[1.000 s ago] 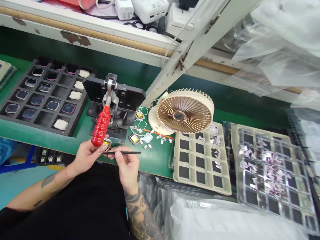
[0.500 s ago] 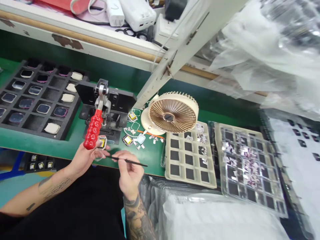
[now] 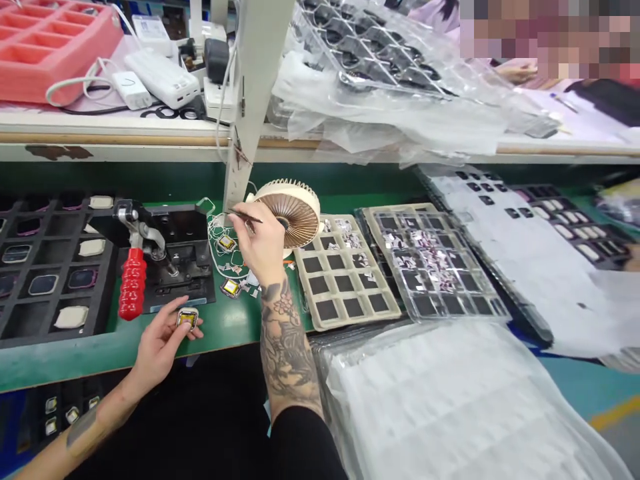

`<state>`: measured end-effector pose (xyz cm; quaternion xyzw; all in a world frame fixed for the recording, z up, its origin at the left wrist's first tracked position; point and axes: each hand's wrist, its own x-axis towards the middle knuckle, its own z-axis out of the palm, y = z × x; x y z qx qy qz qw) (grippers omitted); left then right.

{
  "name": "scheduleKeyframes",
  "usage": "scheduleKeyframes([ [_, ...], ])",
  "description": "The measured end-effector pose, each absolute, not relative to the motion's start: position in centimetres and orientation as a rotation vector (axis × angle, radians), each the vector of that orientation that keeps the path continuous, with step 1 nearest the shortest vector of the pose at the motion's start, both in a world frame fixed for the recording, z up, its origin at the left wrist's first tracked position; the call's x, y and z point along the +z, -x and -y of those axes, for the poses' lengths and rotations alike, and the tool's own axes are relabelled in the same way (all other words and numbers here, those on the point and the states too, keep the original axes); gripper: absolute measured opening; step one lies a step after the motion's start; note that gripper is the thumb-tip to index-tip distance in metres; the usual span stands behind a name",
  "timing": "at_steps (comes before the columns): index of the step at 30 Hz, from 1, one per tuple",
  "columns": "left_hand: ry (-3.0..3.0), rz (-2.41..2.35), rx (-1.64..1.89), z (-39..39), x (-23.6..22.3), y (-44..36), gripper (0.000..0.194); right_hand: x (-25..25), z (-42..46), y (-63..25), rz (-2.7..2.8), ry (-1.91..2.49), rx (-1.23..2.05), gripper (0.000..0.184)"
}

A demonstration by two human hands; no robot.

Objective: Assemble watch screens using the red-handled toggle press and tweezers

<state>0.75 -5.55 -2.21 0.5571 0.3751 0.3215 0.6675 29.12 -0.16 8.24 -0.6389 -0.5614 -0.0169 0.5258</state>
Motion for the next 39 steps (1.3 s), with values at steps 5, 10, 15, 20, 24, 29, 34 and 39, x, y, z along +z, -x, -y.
scheduleKeyframes([
  [5, -1.287, -0.859, 0.647, 5.5, -2.3, 0.1, 0.043, 5.5, 7.3, -27.7, 1.247, 1.606, -0.169, 0.018],
  [10, -1.304, -0.795, 0.488, 4.8, -2.1, -0.6, 0.036, 0.6, 15.9, -26.9, 1.218, 1.889, -0.145, 0.026],
  [15, -1.348, -0.748, 0.455, 4.3, -2.8, -1.8, 0.043, -1.4, 18.7, -26.1, 1.362, 2.279, -0.073, 0.056],
  [20, -1.417, -0.745, 0.458, 4.5, -3.6, -1.4, 0.048, 4.1, 19.9, -28.3, 1.421, 2.237, -0.12, 0.041],
  [24, -1.45, -0.76, 0.442, 4.6, -3.7, -1.3, 0.053, 9.3, 17.5, -36.5, 1.481, 2.438, -0.176, 0.026],
  [29, -1.507, -0.763, 0.416, 4.6, -3.9, -1.4, 0.049, 9.4, 10.6, -46.9, 1.378, 2.869, 0.238, 0.022],
  [34, -1.469, -0.78, 0.45, 4.9, -3.9, -1.4, 0.046, 6.2, 6.9, -50.3, 1.407, 2.946, 0.494, 0.035],
  [39, -1.465, -0.768, 0.492, 4.9, -4.3, -1.4, 0.042, 5.4, 6.2, -50.2, 1.396, 2.905, 0.446, 0.039],
])
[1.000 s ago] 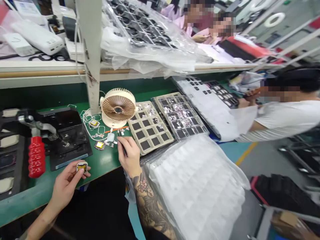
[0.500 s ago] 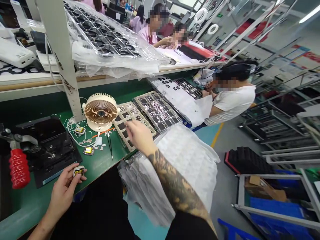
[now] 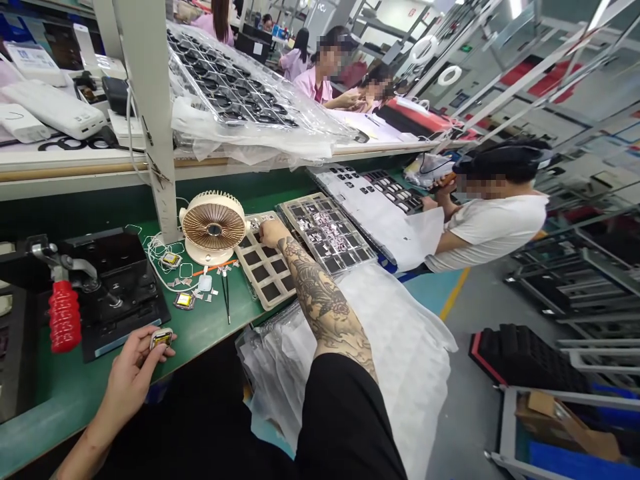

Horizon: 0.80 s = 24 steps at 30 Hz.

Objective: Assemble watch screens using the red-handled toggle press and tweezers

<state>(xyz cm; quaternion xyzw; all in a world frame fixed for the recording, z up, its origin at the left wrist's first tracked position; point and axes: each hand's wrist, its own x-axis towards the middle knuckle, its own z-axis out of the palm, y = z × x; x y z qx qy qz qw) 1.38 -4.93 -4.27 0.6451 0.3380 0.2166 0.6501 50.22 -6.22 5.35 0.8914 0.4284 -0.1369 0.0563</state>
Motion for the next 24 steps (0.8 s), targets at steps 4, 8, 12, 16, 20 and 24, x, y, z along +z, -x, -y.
scheduleKeyframes([
  [4, -1.525, -0.731, 0.466, 4.6, -4.4, -1.1, 0.034, 7.2, 8.0, -49.2, -1.387, -2.864, -0.18, 0.019],
  [8, -1.719, -0.715, 0.441, 4.3, -3.1, -1.3, 0.025, 9.6, 12.5, -44.6, -1.508, -3.035, 0.04, 0.021],
  [12, -1.743, -0.617, 0.481, 4.1, -1.5, -2.5, 0.022, 10.0, 17.4, -34.8, -2.07, -3.263, 0.229, 0.017],
  [16, -1.735, -0.561, 0.496, 3.9, -0.5, -3.1, 0.02, 7.4, 18.9, -24.7, -2.357, -3.336, -0.033, 0.014],
  [20, -1.751, -0.593, 0.486, 4.1, 0.0, -2.6, 0.018, 3.6, 17.5, -19.5, -2.377, -3.488, -0.319, 0.025],
  [24, -1.784, -0.626, 0.551, 4.5, 0.4, -2.2, 0.018, 2.0, 15.6, -18.7, -2.542, -3.425, -0.542, 0.031],
])
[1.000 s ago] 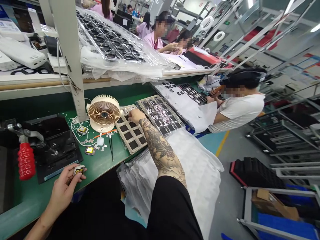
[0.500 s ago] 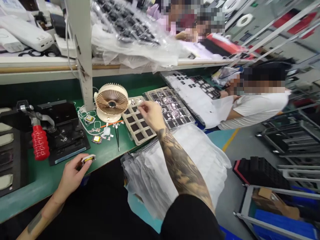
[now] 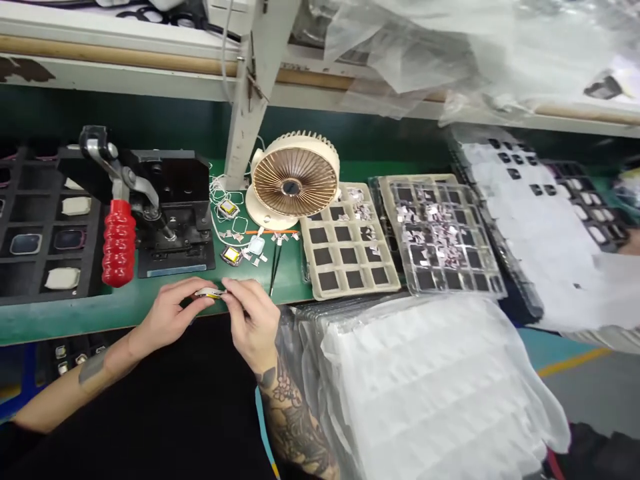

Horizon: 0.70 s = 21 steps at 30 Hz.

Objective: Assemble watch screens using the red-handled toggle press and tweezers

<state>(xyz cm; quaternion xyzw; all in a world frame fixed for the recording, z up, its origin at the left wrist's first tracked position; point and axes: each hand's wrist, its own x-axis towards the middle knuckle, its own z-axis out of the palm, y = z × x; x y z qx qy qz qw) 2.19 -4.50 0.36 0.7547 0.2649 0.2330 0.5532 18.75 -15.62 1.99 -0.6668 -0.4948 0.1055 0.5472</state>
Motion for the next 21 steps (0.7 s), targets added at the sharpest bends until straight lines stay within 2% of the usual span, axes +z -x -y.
scheduleKeyframes([
  [4, -1.764, -0.682, 0.633, 4.8, 0.6, -2.4, 0.016, 1.6, 14.4, -19.5, 1.181, 1.428, 0.34, 0.022],
  [8, -1.691, -0.768, 0.681, 5.3, 0.5, -2.8, 0.014, 1.2, 14.1, -20.0, 1.239, 1.412, 0.383, 0.025],
  [12, -1.45, -0.778, 0.615, 5.6, 0.7, -3.5, 0.021, 0.8, 14.8, -19.7, 1.333, 1.411, 0.384, 0.05],
  [14, -1.414, -0.722, 0.587, 5.6, 0.9, -3.8, 0.022, 0.9, 15.3, -19.6, 1.304, 1.405, 0.405, 0.055],
  [19, -1.841, -0.614, 0.668, 5.2, 1.1, -4.1, 0.014, 2.1, 16.2, -20.8, 1.22, 1.402, 0.507, 0.029],
  [21, -1.977, -0.561, 0.669, 5.1, 0.7, -4.0, 0.016, 2.2, 16.5, -21.5, 1.269, 1.436, 0.485, 0.025],
])
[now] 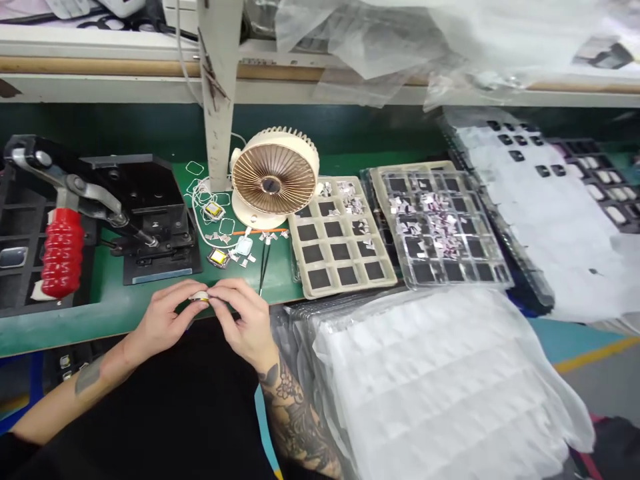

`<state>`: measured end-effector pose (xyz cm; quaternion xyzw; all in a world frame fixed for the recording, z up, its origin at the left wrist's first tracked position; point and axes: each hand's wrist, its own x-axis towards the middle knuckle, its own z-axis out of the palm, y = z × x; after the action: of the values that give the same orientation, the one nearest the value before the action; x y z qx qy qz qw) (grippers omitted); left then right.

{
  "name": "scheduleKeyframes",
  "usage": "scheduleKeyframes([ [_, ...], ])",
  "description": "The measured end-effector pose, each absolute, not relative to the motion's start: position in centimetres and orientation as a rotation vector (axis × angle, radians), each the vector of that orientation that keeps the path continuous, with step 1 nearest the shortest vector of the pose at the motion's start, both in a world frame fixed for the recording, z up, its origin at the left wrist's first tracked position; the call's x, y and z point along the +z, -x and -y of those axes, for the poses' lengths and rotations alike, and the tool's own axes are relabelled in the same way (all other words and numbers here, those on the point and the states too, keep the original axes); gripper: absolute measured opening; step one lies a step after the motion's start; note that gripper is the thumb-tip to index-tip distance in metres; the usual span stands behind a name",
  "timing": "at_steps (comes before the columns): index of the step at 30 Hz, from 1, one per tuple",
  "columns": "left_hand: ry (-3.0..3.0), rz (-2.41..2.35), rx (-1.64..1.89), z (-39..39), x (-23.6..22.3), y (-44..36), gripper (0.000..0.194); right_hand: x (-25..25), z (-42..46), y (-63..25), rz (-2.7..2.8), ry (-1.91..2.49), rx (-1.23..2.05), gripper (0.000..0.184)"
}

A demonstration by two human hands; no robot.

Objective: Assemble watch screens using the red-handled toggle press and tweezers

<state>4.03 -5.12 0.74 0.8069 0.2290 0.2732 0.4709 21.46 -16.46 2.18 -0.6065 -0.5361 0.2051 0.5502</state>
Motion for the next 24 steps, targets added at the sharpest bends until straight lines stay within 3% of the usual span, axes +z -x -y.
scheduleKeyframes([
  [11, -2.102, -0.572, 0.481, 4.8, -0.3, -3.7, 0.019, -0.9, 17.5, -22.4, 1.378, 1.688, 0.232, 0.018],
  [18, -1.858, -0.758, 0.455, 4.4, -1.2, -3.2, 0.018, -2.9, 15.1, -27.3, 1.259, 2.11, -0.261, 0.016],
  [24, -1.802, -0.722, 0.459, 4.7, -2.1, -2.8, 0.023, -1.9, 15.1, -26.5, 1.339, 2.163, -0.246, 0.016],
])
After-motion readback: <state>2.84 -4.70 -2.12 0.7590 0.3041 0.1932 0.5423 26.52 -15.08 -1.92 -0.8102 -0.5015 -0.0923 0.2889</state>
